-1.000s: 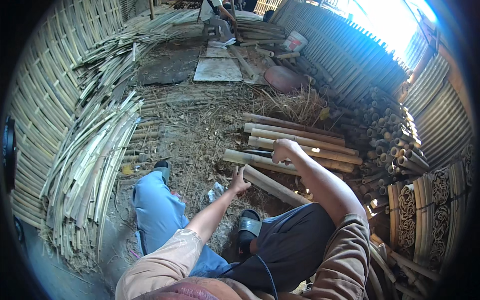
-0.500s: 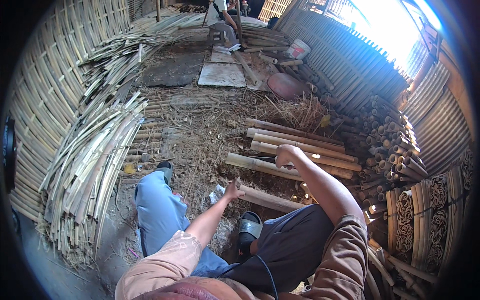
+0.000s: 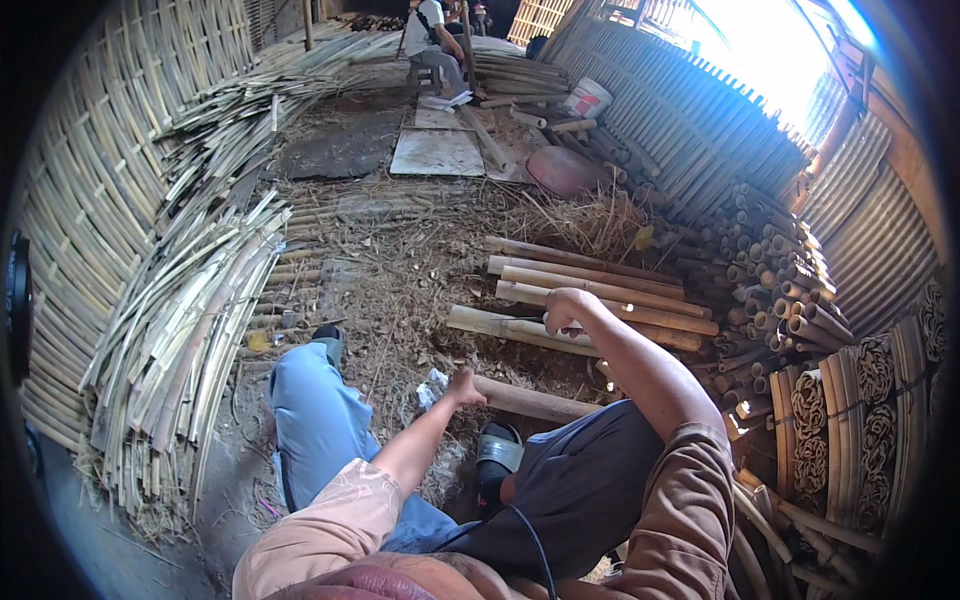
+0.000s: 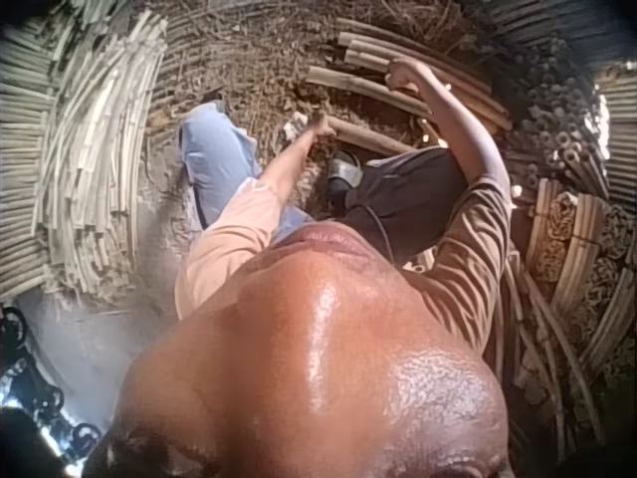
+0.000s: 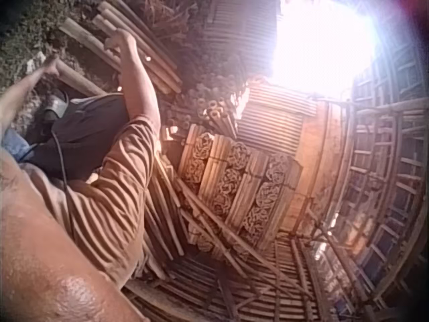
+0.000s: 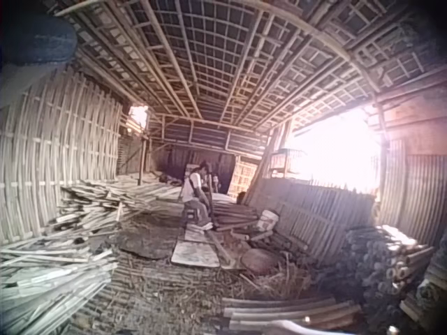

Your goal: The person uses a hand saw/machete to cut and shave sections of bamboo poles.

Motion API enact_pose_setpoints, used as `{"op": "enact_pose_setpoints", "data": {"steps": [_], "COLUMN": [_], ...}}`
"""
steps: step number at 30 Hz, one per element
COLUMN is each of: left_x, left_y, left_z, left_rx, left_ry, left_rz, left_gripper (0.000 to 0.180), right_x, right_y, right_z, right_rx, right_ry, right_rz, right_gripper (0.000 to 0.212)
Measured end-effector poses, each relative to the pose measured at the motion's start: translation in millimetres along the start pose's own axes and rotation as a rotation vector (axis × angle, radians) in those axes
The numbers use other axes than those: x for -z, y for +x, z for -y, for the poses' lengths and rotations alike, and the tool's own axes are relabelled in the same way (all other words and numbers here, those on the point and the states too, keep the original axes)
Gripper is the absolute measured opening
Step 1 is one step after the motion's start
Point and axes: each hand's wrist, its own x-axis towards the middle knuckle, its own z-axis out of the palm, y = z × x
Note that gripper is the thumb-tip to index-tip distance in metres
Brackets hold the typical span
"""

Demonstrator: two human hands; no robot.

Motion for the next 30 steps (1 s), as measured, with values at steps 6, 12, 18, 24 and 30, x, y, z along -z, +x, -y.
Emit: {"op": "enact_pose_setpoints", "data": {"steps": [6, 12, 18, 24, 30], "left_x": [0, -17, -26, -41, -28], "left_y": [-29, -45, -58, -72, -78], "left_z": [-74, -98, -96, -110, -109], "left_rx": [0.033, -0.288, -0.322, -0.441, -0.562], "left_ry": [0.472, 0.476, 0.462, 0.521, 0.564], "left_rz": [-0.158, 0.073, 0.077, -0.137, -0.173], "left_gripper": [0.101, 0.090, 0.087, 0.097, 0.078], "right_x": [-7, -7, 4, 8, 6], "right_y": [-2, 15, -18, -26, -18], "right_z": [-18, -15, 10, 11, 5], "right_rx": [-0.034, -0.018, -0.026, -0.047, -0.020], "right_ry": [0.101, -0.002, 0.119, 0.066, -0.007], "right_rz": [0.001, -0.073, 0.002, 0.015, -0.019], "right_gripper": [0.024, 0.033, 0.027, 0.027, 0.029]}}
